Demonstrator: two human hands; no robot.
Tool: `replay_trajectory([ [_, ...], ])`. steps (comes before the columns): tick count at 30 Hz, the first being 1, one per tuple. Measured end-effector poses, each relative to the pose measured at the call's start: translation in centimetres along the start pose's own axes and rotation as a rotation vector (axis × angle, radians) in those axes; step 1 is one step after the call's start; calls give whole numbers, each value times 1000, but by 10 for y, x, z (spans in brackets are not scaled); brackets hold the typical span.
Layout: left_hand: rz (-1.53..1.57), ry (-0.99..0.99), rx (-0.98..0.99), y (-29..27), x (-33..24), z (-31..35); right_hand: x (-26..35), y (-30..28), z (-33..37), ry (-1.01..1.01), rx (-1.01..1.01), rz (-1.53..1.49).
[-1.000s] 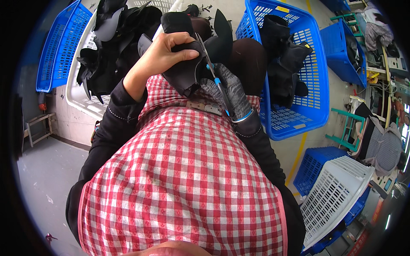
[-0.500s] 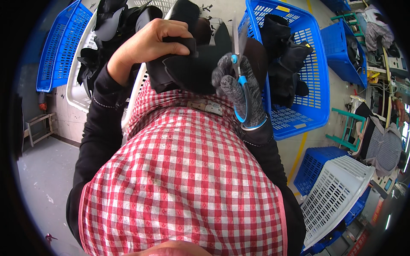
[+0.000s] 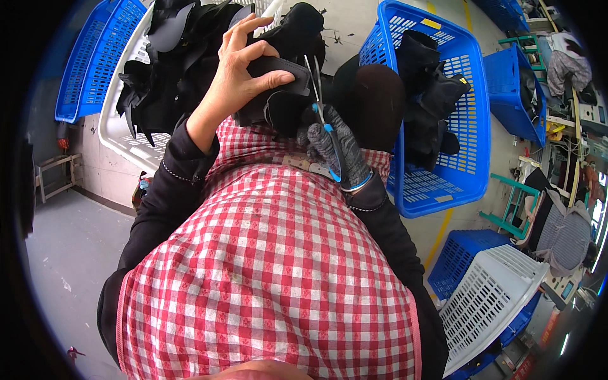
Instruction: The person uses scissors to trim excess material from black shoe parts. They repeatedly pick up parts from a white basket, cut along the edges, and place the trimmed pieces into a blue basket.
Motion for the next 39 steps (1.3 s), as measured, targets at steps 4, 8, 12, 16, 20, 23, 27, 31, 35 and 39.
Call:
replay_trajectory([
  [4, 41, -11, 26, 4, 0, -4, -7, 1, -1, 91, -2, -133],
  [8, 71, -4, 18, 3, -1, -3, -3, 0, 1, 32, 12, -78],
  [12, 81, 24, 28, 1, -1, -3, -2, 2, 1, 22, 10, -92],
  [16, 105, 26, 50, 0, -2, -5, -2, 1, -3, -45, 22, -8],
  [20, 101, 42, 49, -1, -5, -6, -14, 0, -7, 72, 90, -448],
  [23, 110, 45, 98, 2, -5, -8, -1, -7, -3, -76, 65, -95],
  [27, 160, 117, 118, 4, -8, -13, 10, -9, 1, -26, 109, -65],
  [31, 154, 166, 146, 7, -9, -17, 22, -17, 1, -7, 63, 171],
  [35, 226, 224, 208, 12, -11, -19, 35, -15, 8, 7, 194, 99],
  [39, 247, 273, 186, 12, -13, -18, 36, -20, 17, 118, 217, 79],
])
Point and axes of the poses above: each hand's wrist, its own z-axis away from the middle knuckle, its own y-axis out of the palm, x = y × z, the point moved 7 cm from there along -z, towards the middle knuckle, and after that the axes turned 2 degrees about -z, right-handed, at the moved point
